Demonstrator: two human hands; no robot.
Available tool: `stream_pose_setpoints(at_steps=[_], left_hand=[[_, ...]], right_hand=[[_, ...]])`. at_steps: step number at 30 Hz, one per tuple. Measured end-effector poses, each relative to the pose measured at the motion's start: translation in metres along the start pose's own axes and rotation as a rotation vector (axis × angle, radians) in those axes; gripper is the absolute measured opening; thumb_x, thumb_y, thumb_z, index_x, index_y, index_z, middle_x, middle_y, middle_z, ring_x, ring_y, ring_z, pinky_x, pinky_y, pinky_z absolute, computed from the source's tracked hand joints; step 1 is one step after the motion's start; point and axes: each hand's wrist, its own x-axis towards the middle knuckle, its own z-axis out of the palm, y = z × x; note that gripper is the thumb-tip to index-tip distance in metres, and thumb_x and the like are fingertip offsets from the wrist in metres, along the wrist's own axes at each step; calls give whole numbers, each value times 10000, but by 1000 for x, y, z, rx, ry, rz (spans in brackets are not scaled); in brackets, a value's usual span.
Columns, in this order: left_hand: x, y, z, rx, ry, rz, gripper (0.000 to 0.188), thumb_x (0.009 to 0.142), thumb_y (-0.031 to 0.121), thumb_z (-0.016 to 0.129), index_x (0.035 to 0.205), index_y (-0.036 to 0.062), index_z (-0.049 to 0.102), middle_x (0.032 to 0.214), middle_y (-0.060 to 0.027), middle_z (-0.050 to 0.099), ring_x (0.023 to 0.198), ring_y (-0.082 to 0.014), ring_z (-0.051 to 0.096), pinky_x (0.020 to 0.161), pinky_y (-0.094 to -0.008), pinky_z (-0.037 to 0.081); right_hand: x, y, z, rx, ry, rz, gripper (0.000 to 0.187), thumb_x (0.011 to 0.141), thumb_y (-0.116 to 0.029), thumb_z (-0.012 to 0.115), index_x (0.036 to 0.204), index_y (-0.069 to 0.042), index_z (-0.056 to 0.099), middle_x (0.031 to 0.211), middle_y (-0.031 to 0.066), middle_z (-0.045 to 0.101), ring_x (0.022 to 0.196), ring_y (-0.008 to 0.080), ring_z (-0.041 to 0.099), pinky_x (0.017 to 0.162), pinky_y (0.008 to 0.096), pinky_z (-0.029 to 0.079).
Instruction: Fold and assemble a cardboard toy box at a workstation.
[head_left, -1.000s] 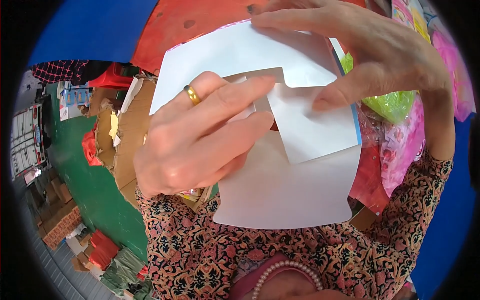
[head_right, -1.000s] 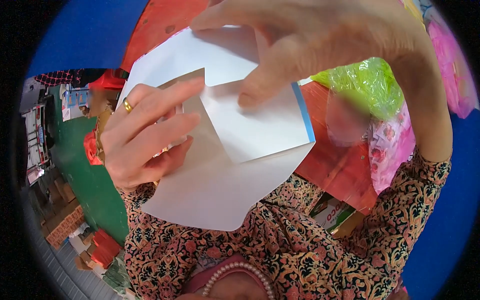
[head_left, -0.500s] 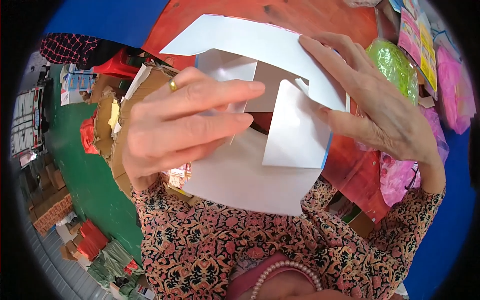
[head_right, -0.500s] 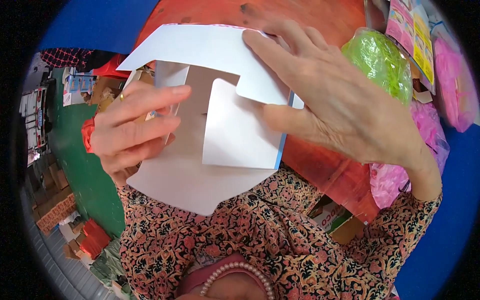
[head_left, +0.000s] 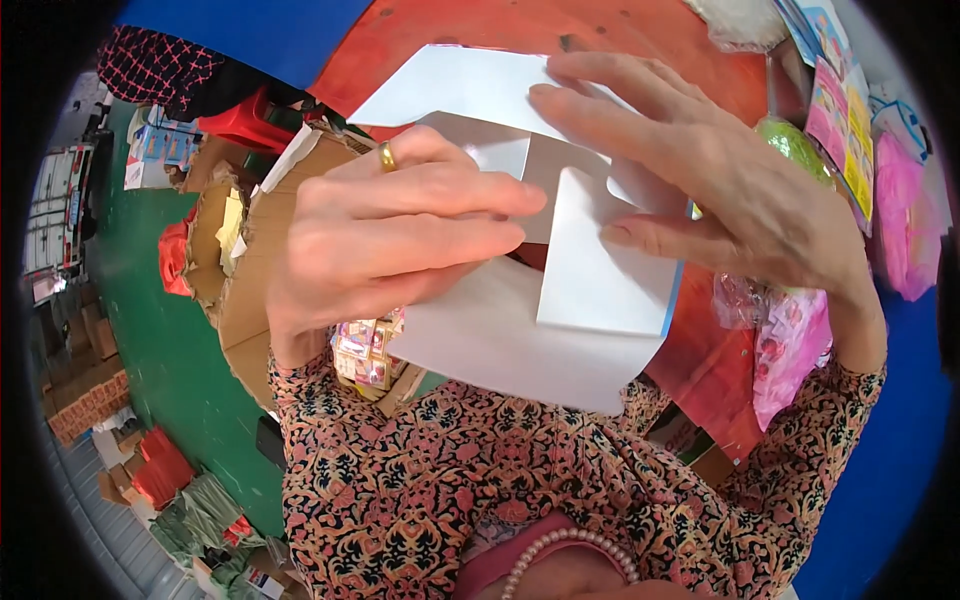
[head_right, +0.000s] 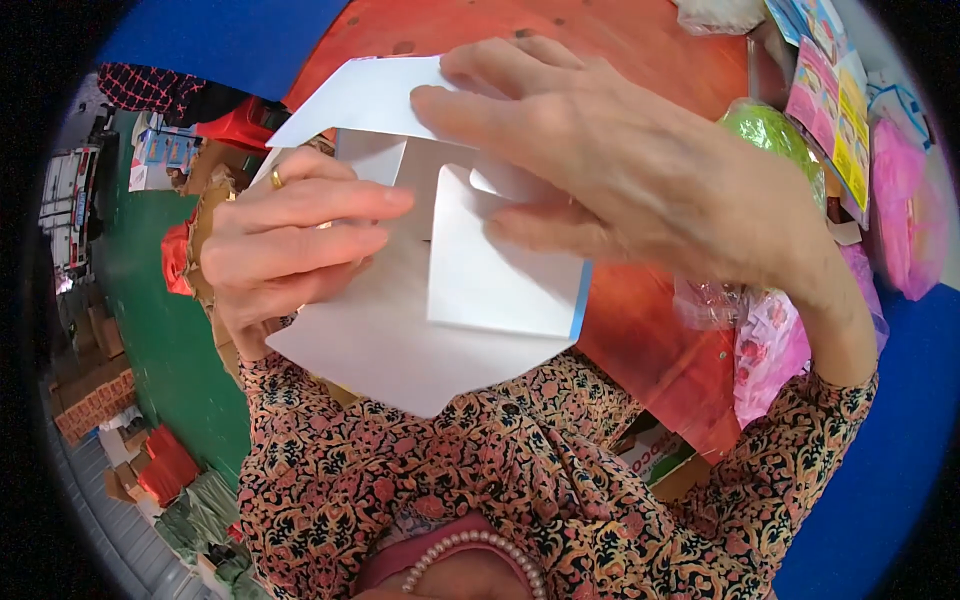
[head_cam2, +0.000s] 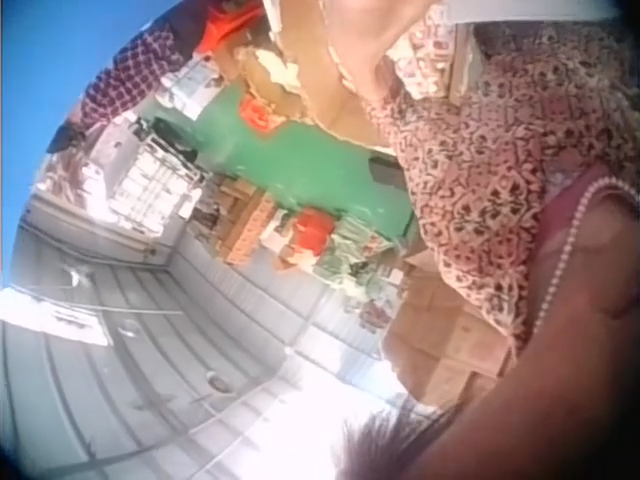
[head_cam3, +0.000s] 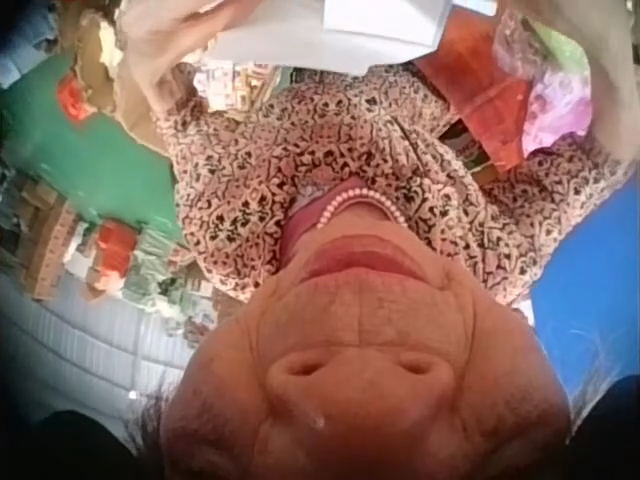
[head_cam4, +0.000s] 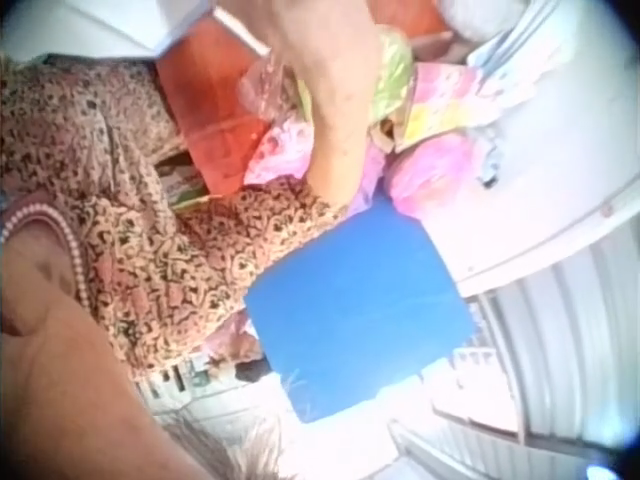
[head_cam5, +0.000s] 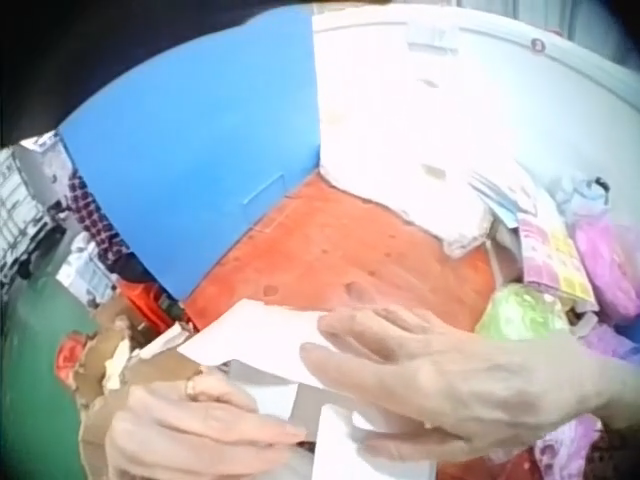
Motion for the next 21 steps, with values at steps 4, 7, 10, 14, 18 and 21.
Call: stream_pose_setpoints(at_steps=[4, 7, 10, 14, 18, 21], left_hand=[[-8, 3, -16, -62, 2, -11, 422, 612, -116, 720, 1025, -68, 644, 1146, -303, 628, 822, -318, 635, 730, -402, 457], [-16, 4, -25, -56, 1, -1, 424, 606, -138, 695, 1015, -53, 622, 1128, -295, 633, 785, -313, 626, 733, -407, 455], [-22, 1, -25, -49, 111, 116, 325, 580, -61, 636, 902, -100, 661, 1016, -288, 667, 735, -317, 653, 711, -372, 459], [-33, -9, -17, 29, 375, 386, 347, 585, -62, 632, 930, -91, 656, 1040, -307, 661, 716, -319, 640, 703, -365, 458], [-33, -7, -31, -42, 122, 153, 341, 600, -69, 630, 941, -77, 646, 1048, -318, 657, 693, -312, 625, 677, -360, 458], [-38, -7, -27, -36, 145, 162, 324, 601, -64, 633, 923, -79, 650, 1041, -321, 660, 673, -299, 615, 674, -366, 454]], right_hand=[[-5, -11, 6, 89, 41, 60, 649, 935, -321, 582, 1500, -135, 319, 1511, 172, 293, 1367, 379, 346, 1065, 456, 402], [-6, -16, 10, 91, 63, 106, 617, 968, -338, 521, 1511, -149, 298, 1523, 173, 272, 1373, 382, 334, 1077, 463, 383], [-12, -14, 17, 34, 64, 85, 625, 974, -382, 497, 1517, -155, 286, 1540, 171, 242, 1388, 381, 305, 1103, 475, 337], [-8, -25, 21, -108, 45, 161, 685, 955, -489, 477, 1523, -163, 276, 1563, 166, 198, 1422, 372, 227, 1142, 488, 250], [-9, -23, 23, -114, 28, 170, 730, 931, -532, 479, 1524, -161, 271, 1567, 166, 192, 1433, 367, 198, 1149, 490, 224], [-6, -24, 26, -136, 25, 152, 774, 906, -561, 492, 1526, -158, 266, 1575, 163, 179, 1438, 366, 186, 1151, 494, 213]])
